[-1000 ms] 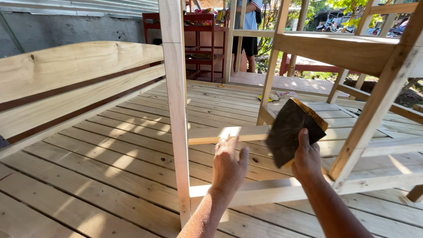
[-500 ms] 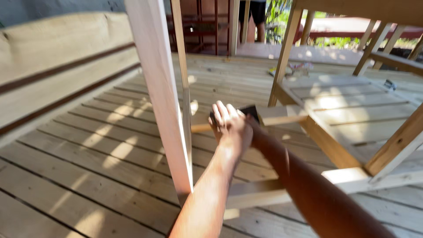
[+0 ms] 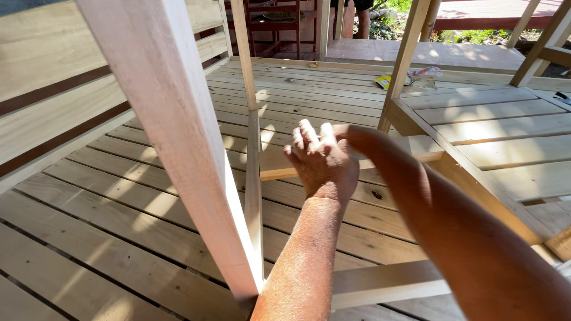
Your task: The person sands a wooden chair frame with a sheet of sandpaper, holding the frame steady with one hand while rubbing the sandpaper along the legs, stretchers, and rails. They reposition around the chair and continue sanding different surfaces of the frame.
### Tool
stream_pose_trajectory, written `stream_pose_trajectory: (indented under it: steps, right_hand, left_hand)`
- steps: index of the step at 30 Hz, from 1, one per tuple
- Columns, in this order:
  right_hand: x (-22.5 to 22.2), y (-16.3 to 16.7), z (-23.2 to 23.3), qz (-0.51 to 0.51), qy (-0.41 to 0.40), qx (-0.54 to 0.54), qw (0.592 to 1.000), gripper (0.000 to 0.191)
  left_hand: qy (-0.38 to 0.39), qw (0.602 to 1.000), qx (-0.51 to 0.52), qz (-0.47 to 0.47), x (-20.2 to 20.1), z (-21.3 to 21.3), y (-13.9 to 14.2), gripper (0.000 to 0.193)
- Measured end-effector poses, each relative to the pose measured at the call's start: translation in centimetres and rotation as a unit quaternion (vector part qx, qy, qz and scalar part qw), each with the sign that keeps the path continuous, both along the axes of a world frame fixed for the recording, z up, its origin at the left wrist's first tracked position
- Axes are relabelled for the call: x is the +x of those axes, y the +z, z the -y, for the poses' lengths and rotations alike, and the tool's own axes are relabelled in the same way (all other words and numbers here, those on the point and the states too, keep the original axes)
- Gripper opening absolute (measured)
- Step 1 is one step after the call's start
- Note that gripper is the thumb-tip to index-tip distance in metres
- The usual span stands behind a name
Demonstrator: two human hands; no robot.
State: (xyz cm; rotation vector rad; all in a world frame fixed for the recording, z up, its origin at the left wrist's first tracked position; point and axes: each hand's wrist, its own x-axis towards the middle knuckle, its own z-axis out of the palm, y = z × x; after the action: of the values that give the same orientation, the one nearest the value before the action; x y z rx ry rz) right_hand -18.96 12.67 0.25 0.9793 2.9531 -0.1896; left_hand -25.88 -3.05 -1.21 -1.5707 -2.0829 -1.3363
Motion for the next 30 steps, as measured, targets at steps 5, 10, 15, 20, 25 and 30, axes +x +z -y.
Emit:
stream_pose_trajectory:
  steps: [5,10,15,20,25,30]
  right_hand:
    - [-0.6,2.0,-0.9,0.035,-0.059,-0.070,0.995,0.065]
    - [5.7,3.4,-2.2,0.149,-0.239,-0.053,0.958,0.089]
    - [-1.8,2.0,-1.2,0.117,-0.160,-0.032,0.980,0.087]
    - [-6.4,1.2,-0.1,0.049,-0.041,-0.053,0.997,0.082]
    - [3.6,3.5,-1.7,0.140,-0.177,-0.049,0.973,0.078]
    - [0.8,3.6,-0.3,0.156,-0.157,-0.020,0.975,0.076]
  left_hand:
    - [0.057,0.983,-0.159,0.074,-2.3,0.3,1.2,0.043]
    - [0.070,0.976,-0.143,0.148,-2.6,0.9,2.4,0.043]
    - [0.070,0.990,-0.023,0.122,-2.3,1.1,2.6,0.047]
    - [0.098,0.985,0.048,0.136,-3.5,1.1,2.4,0.048]
    - [0.102,0.982,0.036,0.154,-3.6,1.1,2.7,0.050]
    - [0.085,0.984,0.078,0.135,-2.5,1.1,2.9,0.050]
